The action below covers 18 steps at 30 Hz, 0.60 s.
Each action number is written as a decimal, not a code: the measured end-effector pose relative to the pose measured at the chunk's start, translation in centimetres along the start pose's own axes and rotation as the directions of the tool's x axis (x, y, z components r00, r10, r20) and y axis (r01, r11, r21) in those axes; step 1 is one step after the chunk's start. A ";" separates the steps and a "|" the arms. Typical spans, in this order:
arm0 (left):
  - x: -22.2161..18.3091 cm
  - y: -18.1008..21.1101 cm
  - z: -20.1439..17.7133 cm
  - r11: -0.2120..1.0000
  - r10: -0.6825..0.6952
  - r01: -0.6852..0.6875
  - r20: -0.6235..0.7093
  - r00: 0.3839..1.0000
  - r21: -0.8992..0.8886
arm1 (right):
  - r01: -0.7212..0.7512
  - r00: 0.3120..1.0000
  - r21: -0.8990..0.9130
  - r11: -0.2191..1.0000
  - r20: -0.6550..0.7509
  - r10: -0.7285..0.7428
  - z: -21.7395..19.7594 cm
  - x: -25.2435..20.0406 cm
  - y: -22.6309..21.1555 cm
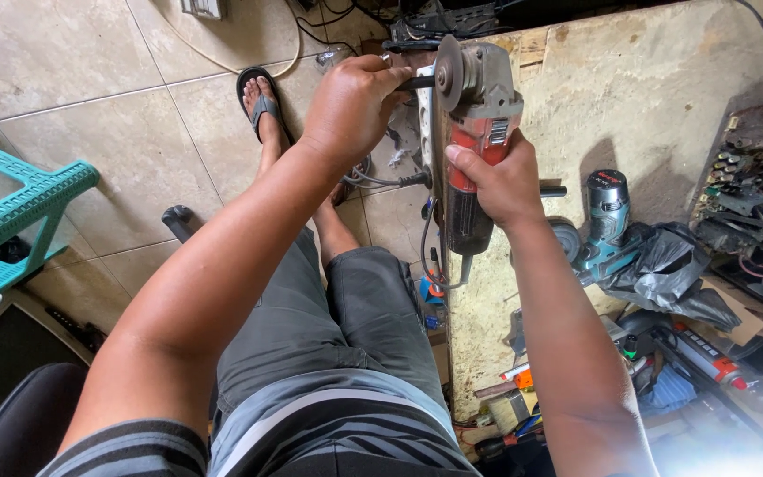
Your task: Grinding a metal rod with an angle grinder, sanding a small part, and using a screwdriver for assembly on a workbench.
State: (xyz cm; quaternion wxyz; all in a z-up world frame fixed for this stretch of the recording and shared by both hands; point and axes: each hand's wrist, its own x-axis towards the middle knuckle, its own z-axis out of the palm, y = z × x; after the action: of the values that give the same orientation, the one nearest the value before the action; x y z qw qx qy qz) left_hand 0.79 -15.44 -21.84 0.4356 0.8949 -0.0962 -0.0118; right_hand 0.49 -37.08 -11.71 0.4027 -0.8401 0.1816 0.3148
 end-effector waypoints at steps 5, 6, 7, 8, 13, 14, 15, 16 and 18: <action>0.0 -0.2 0.3 1.000 0.004 -0.005 -0.024 1.000 -0.015 | 0.005 1.000 -0.010 1.000 -0.016 -0.005 0.0 0.2 0.4; 0.1 -0.3 0.4 1.000 -0.001 0.001 -0.021 1.000 -0.016 | 0.017 1.000 -0.014 1.000 -0.013 -0.017 0.0 0.3 0.5; 0.1 -0.2 0.3 1.000 -0.003 0.002 -0.023 1.000 -0.016 | 0.019 1.000 -0.016 1.000 -0.012 -0.019 0.0 0.2 0.3; 0.1 -0.1 0.3 1.000 -0.004 0.003 -0.026 1.000 -0.019 | 0.003 1.000 -0.022 1.000 -0.011 -0.004 0.0 0.2 0.1; 0.1 0.2 0.1 1.000 -0.023 0.023 -0.022 0.999 -0.019 | -0.028 0.999 -0.019 0.999 -0.023 0.027 0.0 0.1 0.2; 0.1 0.1 0.2 1.000 -0.012 0.011 -0.029 0.999 -0.028 | -0.026 0.999 -0.028 0.999 -0.020 0.025 0.0 0.1 0.1; 0.1 0.1 0.2 0.999 -0.001 0.000 -0.037 0.999 -0.037 | -0.024 1.000 -0.037 0.999 -0.017 0.023 0.0 0.0 -0.1; 0.1 0.1 0.2 0.999 -0.001 0.000 -0.037 0.999 -0.038 | -0.024 1.000 -0.038 0.999 -0.017 0.024 0.0 0.0 -0.4; 0.2 0.1 0.1 0.999 -0.011 0.009 -0.032 0.999 -0.035 | -0.093 0.996 -0.042 0.995 -0.016 0.092 0.0 -0.2 -0.8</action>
State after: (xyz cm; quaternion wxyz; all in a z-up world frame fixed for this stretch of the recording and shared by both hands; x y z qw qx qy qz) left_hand 0.93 -15.67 -21.80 0.4527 0.8877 -0.0843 -0.0011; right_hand 0.78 -36.56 -11.11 0.3683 -0.8414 0.2164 0.3310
